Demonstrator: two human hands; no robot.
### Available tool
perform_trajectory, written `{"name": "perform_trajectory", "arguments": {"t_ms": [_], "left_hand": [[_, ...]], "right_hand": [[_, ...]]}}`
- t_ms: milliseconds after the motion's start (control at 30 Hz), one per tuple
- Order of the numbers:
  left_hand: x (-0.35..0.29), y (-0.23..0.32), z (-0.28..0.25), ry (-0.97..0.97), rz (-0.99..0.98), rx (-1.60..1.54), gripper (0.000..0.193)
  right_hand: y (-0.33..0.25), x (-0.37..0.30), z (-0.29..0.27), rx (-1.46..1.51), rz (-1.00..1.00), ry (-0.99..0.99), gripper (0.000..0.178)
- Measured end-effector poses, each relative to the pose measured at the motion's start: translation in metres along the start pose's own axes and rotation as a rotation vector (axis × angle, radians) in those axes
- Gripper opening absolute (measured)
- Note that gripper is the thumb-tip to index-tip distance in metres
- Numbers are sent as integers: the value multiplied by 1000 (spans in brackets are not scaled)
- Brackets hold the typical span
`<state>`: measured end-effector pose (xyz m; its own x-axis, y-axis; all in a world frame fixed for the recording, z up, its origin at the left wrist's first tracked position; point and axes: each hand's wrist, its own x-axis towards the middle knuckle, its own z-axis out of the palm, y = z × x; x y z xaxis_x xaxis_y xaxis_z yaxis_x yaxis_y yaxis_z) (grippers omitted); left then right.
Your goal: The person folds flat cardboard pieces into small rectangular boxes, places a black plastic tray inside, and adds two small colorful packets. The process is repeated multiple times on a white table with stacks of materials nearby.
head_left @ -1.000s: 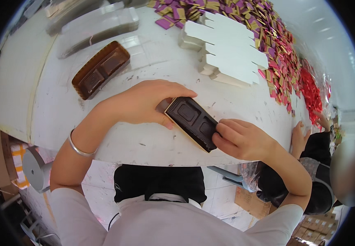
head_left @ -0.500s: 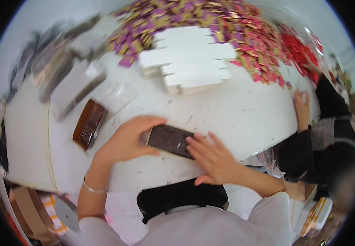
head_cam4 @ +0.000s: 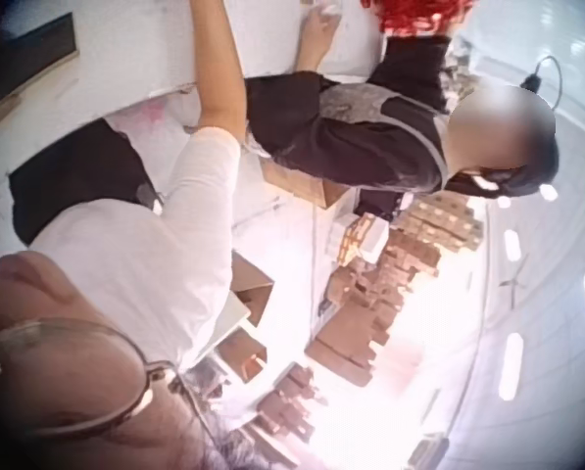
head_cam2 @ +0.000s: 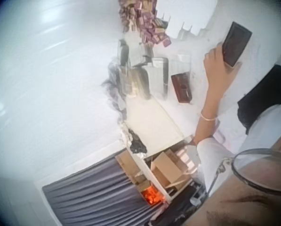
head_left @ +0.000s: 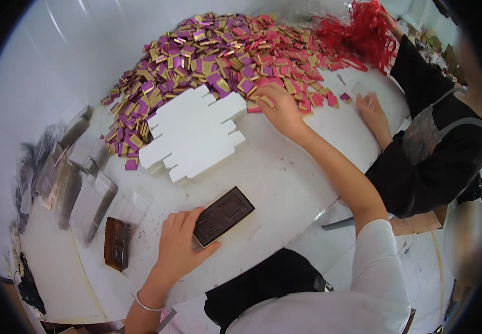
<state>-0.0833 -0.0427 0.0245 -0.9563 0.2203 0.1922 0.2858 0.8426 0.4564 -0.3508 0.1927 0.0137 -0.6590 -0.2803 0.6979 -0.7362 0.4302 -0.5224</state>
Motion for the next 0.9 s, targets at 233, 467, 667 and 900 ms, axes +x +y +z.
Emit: {"name": "perform_trajectory", "arguments": {"t_ms": [233, 467, 667, 900], "left_hand": [[0, -5, 11, 60, 21, -60, 82], [-2, -8, 11, 76, -12, -146, 76], [-3, -8, 13, 110, 2, -122, 74], [-2, -8, 16, 132, 10, -152, 74]], "right_hand": [[55, 54, 44, -530, -89, -129, 22], [29, 46, 0, 459, 534, 79, 17], [-86, -35, -25, 895, 701, -283, 19], [-144, -96, 6, 386, 37, -588, 21]]}}
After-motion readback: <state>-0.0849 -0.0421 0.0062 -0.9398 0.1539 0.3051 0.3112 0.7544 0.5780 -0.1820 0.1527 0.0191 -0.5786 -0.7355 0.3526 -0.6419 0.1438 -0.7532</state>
